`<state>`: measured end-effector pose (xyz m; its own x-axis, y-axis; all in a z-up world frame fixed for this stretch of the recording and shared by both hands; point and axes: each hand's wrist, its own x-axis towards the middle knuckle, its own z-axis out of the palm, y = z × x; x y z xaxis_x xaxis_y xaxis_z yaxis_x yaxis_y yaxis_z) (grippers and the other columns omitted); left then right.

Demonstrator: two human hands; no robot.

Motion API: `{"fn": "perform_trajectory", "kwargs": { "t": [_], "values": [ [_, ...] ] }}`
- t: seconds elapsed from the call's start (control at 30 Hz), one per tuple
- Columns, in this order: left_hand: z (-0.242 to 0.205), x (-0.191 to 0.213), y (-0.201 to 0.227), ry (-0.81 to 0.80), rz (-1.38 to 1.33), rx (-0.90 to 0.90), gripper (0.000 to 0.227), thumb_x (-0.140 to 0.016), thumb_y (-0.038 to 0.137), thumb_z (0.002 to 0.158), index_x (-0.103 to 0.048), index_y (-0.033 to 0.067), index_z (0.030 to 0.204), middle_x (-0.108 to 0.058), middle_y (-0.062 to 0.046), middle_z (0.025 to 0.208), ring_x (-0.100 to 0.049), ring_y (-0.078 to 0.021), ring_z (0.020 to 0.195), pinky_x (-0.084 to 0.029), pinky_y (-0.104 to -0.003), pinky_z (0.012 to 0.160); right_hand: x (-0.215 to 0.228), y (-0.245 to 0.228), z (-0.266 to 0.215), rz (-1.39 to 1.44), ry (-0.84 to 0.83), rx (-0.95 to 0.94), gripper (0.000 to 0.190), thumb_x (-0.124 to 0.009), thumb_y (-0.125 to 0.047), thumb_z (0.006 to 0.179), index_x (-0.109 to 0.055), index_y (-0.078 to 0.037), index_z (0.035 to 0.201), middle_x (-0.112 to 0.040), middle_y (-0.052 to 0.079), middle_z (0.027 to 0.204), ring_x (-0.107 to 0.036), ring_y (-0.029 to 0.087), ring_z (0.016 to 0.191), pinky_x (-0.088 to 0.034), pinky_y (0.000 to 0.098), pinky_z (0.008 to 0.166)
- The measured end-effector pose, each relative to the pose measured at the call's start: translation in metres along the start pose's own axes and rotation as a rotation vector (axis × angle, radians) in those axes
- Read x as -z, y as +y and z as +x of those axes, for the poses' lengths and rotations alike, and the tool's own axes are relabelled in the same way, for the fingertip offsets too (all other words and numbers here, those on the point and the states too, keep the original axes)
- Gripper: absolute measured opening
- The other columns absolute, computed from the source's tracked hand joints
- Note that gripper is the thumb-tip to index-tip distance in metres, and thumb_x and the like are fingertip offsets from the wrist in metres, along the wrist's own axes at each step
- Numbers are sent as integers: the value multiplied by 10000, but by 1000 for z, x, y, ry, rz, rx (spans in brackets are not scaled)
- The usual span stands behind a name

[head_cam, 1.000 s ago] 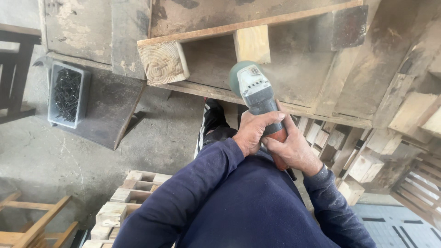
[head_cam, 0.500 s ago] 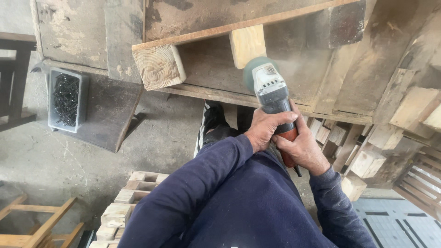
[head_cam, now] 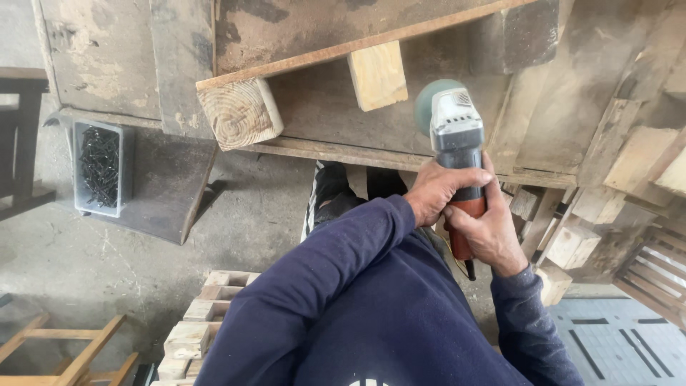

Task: The person uses an angle grinder with a sanding disc to smooth the edges and surfaces of a wooden plank resting on a workbench. They reposition the plank to access different sides and continue sanding until the clip ends.

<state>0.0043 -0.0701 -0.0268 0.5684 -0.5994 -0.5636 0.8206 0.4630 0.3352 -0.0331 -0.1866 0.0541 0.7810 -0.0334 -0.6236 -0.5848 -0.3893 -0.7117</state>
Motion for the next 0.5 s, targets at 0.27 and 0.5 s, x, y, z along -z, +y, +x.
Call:
{"fn": "perform_trajectory", "kwargs": {
  "t": [0.27, 0.5],
  "values": [
    [-42, 10, 10, 163, -86, -118, 474, -805, 164, 801, -611, 4, 1203, -683, -139, 1081, -704, -251, 977, -624, -418, 891, -19, -28, -6, -168, -134, -78, 1090, -719, -195, 744, -112, -180, 1650, -657, 186, 1238, -721, 260, 1054, -598, 372, 912],
    [-51, 23, 15, 207, -225, -134, 368, -797, 121, 834, -648, 11, 1152, -682, -85, 1035, -676, -197, 944, -588, -382, 860, -23, -43, 5, -189, -217, -26, 1055, -758, -238, 765, -166, -206, 1637, -707, 184, 1238, -720, 278, 1123, -560, 373, 970]
  ]
}}
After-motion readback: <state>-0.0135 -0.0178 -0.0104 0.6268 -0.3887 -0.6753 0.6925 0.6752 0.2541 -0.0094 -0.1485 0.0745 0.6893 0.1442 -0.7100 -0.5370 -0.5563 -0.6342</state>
